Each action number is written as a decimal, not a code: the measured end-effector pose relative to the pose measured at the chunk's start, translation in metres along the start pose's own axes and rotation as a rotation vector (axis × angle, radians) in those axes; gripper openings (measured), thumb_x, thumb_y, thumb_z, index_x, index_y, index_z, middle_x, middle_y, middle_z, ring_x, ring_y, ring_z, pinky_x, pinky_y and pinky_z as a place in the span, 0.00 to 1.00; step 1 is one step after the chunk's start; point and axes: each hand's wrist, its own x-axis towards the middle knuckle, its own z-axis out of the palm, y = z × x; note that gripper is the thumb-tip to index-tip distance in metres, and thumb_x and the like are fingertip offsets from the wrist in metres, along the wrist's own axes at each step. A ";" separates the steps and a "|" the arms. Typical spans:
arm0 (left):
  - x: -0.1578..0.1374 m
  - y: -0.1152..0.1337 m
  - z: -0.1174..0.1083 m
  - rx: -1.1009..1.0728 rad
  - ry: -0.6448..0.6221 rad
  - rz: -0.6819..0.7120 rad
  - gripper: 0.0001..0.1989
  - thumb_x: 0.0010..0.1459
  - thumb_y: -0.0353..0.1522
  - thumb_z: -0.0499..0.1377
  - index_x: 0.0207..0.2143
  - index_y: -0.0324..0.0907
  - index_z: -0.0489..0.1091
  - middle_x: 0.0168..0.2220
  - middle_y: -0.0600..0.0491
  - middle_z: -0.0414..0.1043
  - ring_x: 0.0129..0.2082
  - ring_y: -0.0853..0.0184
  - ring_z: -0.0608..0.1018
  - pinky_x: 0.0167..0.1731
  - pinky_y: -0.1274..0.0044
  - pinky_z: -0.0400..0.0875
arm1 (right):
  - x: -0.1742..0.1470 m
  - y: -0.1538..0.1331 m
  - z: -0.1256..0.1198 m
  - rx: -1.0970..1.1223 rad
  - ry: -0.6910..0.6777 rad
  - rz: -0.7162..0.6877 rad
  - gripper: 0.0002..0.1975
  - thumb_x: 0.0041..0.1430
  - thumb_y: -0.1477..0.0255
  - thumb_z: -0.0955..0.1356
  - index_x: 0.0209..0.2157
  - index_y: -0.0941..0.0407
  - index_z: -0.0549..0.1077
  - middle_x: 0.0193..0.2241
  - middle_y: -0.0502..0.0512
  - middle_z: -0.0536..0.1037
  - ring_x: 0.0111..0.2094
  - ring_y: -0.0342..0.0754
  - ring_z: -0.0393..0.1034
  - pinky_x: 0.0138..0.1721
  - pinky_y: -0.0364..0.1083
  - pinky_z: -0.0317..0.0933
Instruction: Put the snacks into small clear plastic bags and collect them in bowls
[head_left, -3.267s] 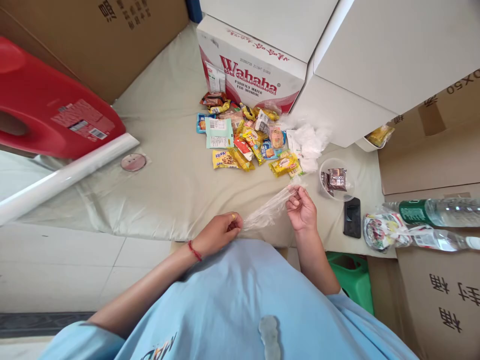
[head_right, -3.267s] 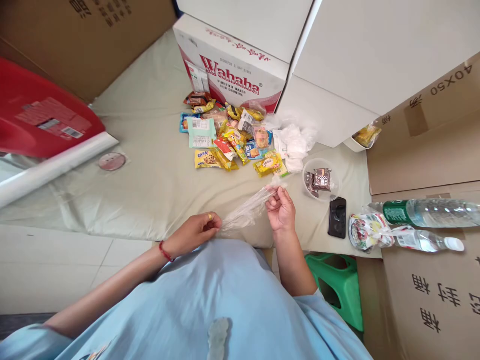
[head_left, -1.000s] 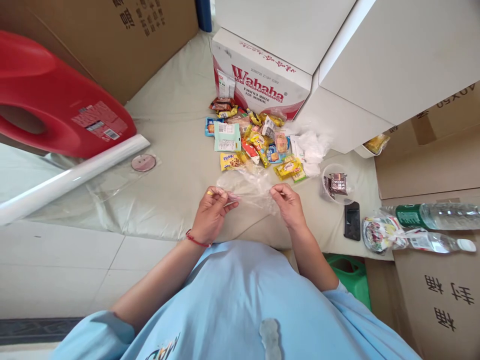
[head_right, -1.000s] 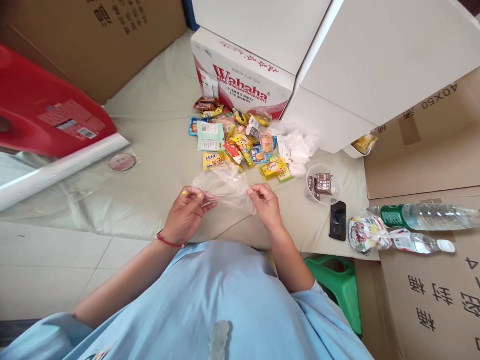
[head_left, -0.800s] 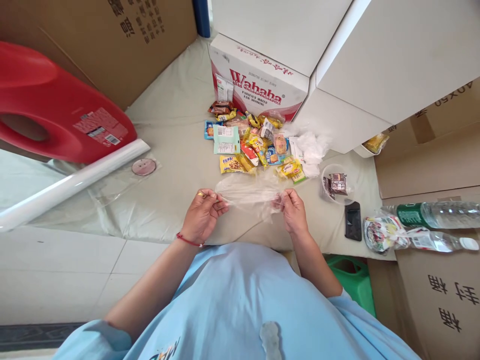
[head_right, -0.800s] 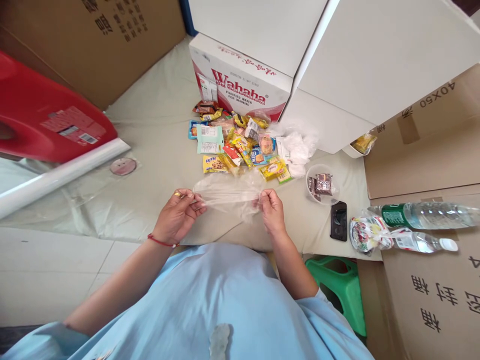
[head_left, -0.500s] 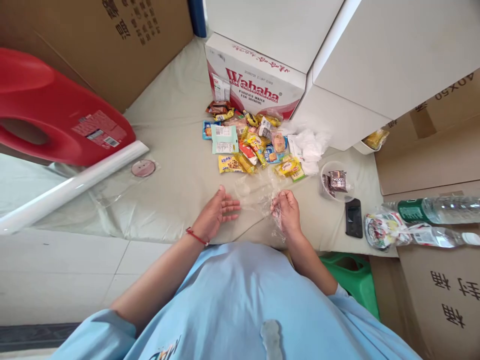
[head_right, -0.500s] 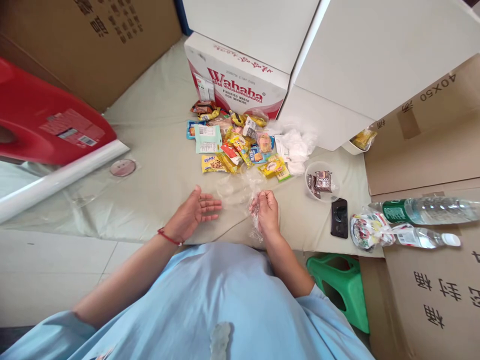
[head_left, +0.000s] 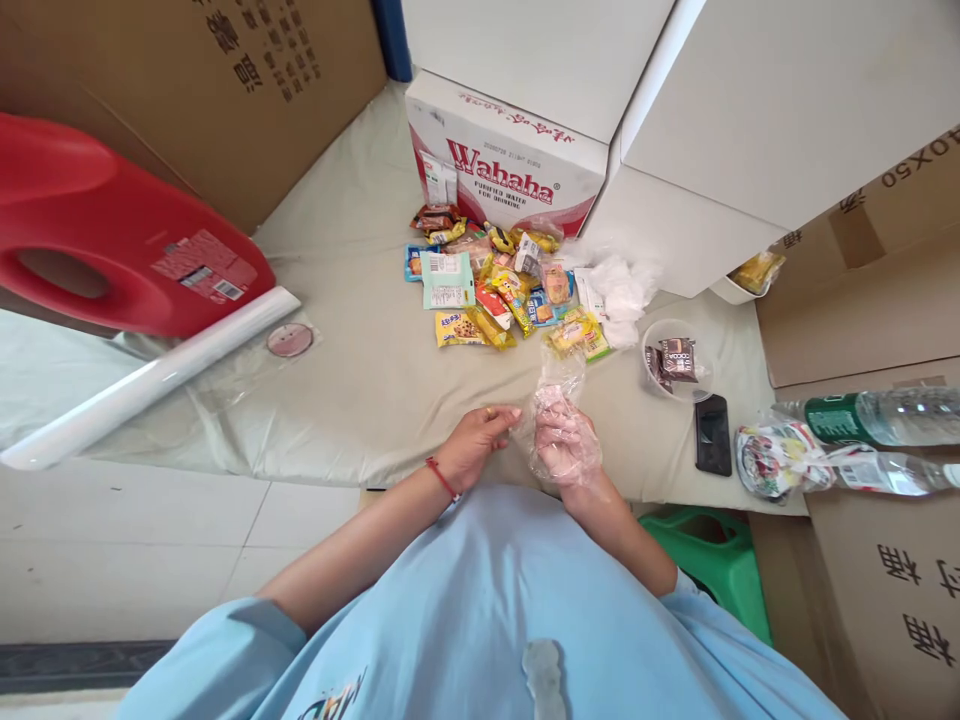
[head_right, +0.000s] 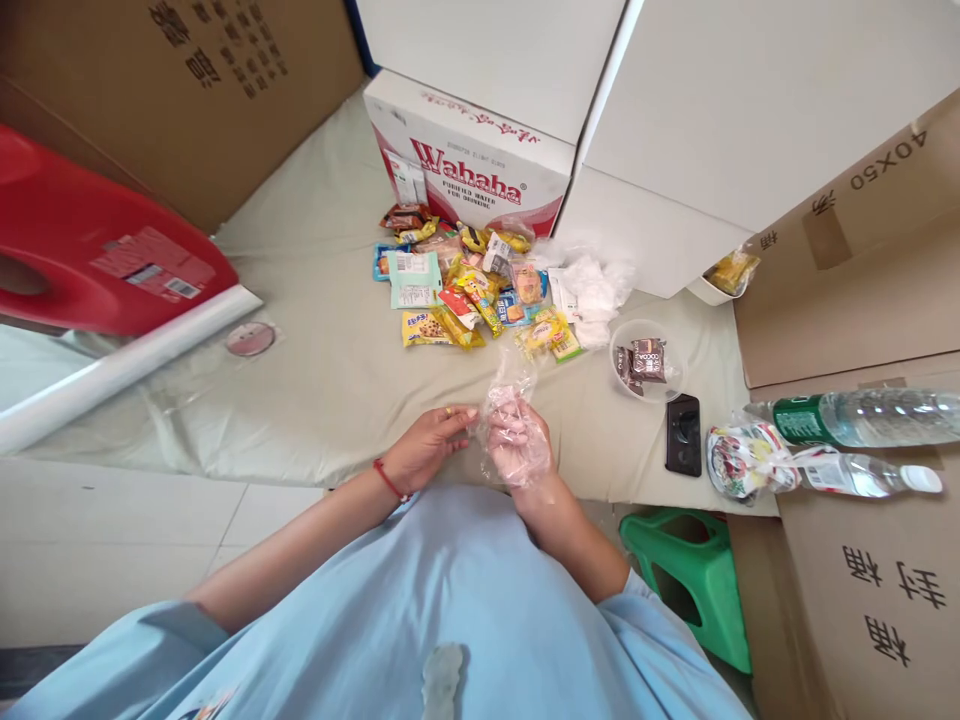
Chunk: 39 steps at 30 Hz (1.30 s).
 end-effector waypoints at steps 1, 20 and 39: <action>0.003 0.001 0.002 -0.072 -0.014 0.011 0.19 0.47 0.43 0.74 0.36 0.43 0.77 0.39 0.50 0.78 0.38 0.66 0.77 0.33 0.77 0.71 | -0.003 0.000 0.001 0.020 0.012 -0.010 0.10 0.62 0.69 0.72 0.30 0.52 0.66 0.21 0.43 0.62 0.18 0.39 0.52 0.13 0.35 0.53; 0.034 0.028 -0.043 0.300 0.394 0.221 0.10 0.66 0.43 0.56 0.41 0.49 0.59 0.23 0.62 0.67 0.12 0.71 0.66 0.14 0.78 0.58 | -0.023 -0.047 -0.055 -0.703 0.236 0.024 0.28 0.42 0.58 0.81 0.43 0.54 0.74 0.26 0.47 0.77 0.26 0.43 0.70 0.25 0.41 0.64; -0.020 -0.014 -0.079 0.979 0.637 0.623 0.23 0.55 0.36 0.62 0.53 0.41 0.65 0.47 0.44 0.70 0.39 0.59 0.77 0.43 0.63 0.74 | -0.033 -0.012 -0.005 -1.977 -0.108 -0.354 0.27 0.63 0.54 0.72 0.58 0.53 0.73 0.48 0.61 0.77 0.50 0.57 0.71 0.47 0.52 0.69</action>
